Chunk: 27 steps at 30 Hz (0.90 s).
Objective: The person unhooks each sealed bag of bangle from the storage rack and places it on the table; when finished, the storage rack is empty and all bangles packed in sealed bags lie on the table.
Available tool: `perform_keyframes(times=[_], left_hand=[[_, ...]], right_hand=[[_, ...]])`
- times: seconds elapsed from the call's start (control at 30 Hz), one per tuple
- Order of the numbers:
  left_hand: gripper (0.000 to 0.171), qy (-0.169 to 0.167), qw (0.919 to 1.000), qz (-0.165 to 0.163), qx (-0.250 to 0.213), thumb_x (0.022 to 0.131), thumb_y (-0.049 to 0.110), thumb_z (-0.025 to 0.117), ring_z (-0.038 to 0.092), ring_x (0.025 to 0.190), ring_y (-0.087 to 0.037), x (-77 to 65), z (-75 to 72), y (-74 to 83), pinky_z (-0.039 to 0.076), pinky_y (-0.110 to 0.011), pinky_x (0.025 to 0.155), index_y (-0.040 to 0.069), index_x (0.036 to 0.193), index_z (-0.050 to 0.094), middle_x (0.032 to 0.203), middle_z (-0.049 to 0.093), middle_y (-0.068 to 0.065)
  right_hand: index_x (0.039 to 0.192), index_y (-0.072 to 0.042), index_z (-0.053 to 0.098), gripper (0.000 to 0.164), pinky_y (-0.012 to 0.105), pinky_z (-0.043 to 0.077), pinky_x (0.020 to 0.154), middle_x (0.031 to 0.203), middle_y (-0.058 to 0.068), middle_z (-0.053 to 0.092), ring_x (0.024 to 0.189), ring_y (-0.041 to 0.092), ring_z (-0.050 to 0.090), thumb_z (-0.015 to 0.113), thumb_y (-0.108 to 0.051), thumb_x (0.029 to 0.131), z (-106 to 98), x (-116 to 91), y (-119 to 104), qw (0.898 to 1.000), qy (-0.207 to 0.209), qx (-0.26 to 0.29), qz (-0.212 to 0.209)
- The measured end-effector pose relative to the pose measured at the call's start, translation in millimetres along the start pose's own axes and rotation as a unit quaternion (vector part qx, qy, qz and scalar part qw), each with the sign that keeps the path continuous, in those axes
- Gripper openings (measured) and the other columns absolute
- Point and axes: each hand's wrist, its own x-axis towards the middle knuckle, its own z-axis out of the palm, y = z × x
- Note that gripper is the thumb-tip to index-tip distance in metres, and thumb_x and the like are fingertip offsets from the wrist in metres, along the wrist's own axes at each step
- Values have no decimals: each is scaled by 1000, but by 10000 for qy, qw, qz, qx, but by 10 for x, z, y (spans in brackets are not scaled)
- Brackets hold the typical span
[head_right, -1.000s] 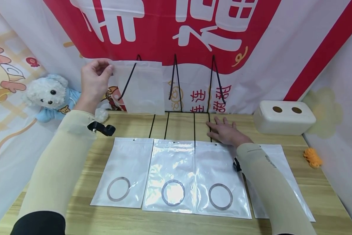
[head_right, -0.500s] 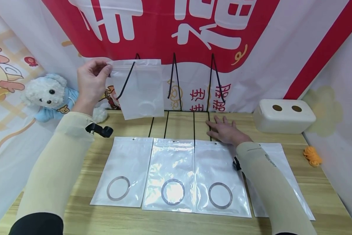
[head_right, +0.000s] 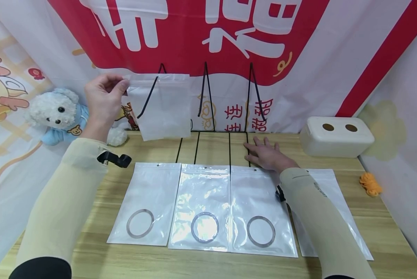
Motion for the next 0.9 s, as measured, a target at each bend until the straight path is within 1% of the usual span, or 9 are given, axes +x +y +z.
perform_keyframes(times=[0.1,0.27,0.4,0.5,0.57,0.67,0.8,0.9], left_hand=[[27,42,10000,10,46,104,27,72,70,94,-6,-22,-30,-17,60,-19,95,10,125,78,121,76,-10],[25,97,9999,50,0,103,27,74,70,92,-8,-62,-81,-55,60,-17,91,9,119,79,114,77,-7],[20,95,9998,191,0,103,25,75,68,88,-9,-115,-125,-63,59,-15,85,8,114,79,105,76,2],[13,80,9994,321,-54,102,22,76,66,84,-9,-165,-160,-63,57,-15,79,9,107,78,97,74,10],[10,69,9993,348,-104,102,20,76,66,82,-9,-197,-181,-60,56,-15,76,10,104,77,94,73,12],[12,46,9995,305,-79,102,20,76,66,83,-10,-248,-208,-55,57,-14,77,9,107,77,96,73,10],[20,3,9997,241,71,103,24,75,68,86,-10,-323,-245,-44,58,-13,82,7,114,77,104,75,2],[22,9,9995,295,125,103,24,75,68,83,-9,-378,-274,-37,59,-13,78,5,115,77,102,75,3]], right_hand=[[173,-22,27,68,81,-11,125,181,25,1,163,58,-10,46,-50,114,2,5,-3,10000,15,-18,6],[173,-21,27,68,81,-12,125,181,26,0,163,59,-11,46,-50,114,9,2,-6,10000,53,31,-7],[173,-20,27,68,81,-12,125,180,26,0,163,59,-11,47,-49,114,10,1,-2,10000,53,36,-20],[173,-20,27,68,82,-11,125,180,26,0,163,59,-11,47,-49,114,9,1,0,10000,47,24,-22],[173,-20,27,69,82,-12,124,180,27,0,162,60,-11,47,-50,114,5,-1,-1,10000,44,31,-24],[173,-21,27,69,82,-11,124,180,26,0,162,60,-11,47,-51,114,7,0,-1,10000,38,32,-17],[173,-21,27,69,82,-11,125,180,26,0,162,60,-11,47,-51,114,13,5,1,10000,40,15,-9],[173,-22,26,68,81,-11,125,181,25,0,163,59,-11,46,-51,114,22,14,5,10000,45,-9,-3]])
